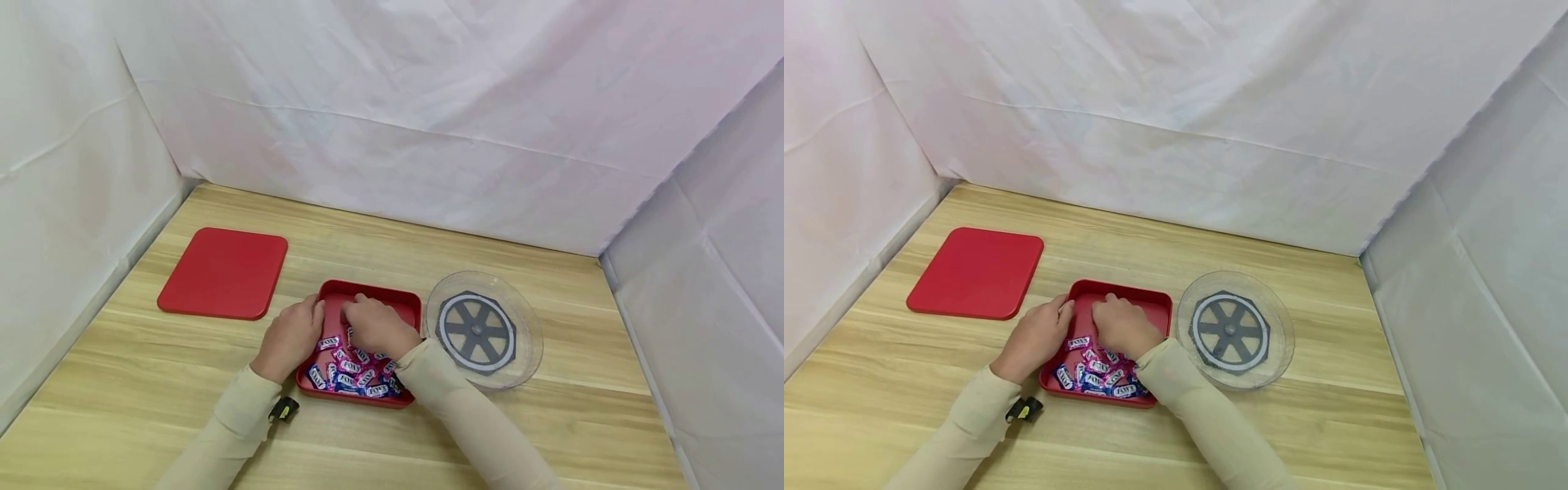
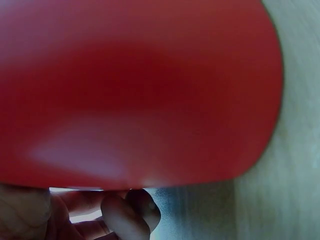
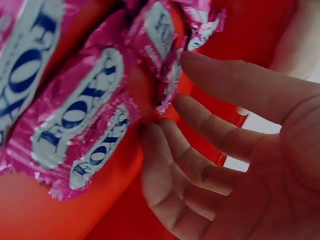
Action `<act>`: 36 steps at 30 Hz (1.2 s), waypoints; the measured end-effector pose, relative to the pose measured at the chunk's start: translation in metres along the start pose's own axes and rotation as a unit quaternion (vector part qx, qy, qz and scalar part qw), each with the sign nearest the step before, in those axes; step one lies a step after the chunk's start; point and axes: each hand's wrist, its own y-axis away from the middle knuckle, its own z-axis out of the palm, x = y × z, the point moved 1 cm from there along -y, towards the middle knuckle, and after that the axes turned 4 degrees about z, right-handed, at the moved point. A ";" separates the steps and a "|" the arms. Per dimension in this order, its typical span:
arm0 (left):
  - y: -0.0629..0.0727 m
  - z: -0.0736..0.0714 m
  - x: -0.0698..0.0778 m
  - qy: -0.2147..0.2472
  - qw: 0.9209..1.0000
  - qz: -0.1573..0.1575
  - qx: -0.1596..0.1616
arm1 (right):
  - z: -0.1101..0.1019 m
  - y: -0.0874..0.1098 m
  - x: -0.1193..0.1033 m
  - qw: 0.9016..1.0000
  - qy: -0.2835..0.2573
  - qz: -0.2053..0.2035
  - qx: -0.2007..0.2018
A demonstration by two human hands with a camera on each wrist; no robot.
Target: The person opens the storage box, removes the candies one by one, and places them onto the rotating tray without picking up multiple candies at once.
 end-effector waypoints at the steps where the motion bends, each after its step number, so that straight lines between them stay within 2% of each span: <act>1: 0.000 0.000 0.000 -0.001 1.000 0.001 0.002 | 0.001 -0.001 0.000 1.000 0.007 0.001 0.000; 6: 0.000 0.001 -0.001 -0.002 1.000 0.005 0.004 | 0.004 -0.003 -0.002 1.000 0.022 -0.002 -0.007; 13: -0.001 0.002 -0.001 -0.006 1.000 0.008 0.009 | 0.005 -0.003 -0.002 0.999 -0.020 -0.006 -0.034; 21: -0.001 0.002 -0.001 -0.007 1.000 0.008 0.011 | -0.003 0.003 -0.001 0.998 -0.053 -0.021 -0.032; 27: -0.001 0.002 -0.001 -0.004 1.000 0.005 0.009 | -0.018 0.014 0.001 0.996 -0.082 -0.025 -0.011; 36: -0.001 0.001 0.001 -0.004 1.000 0.004 0.012 | -0.046 0.040 0.013 0.990 -0.131 -0.031 0.046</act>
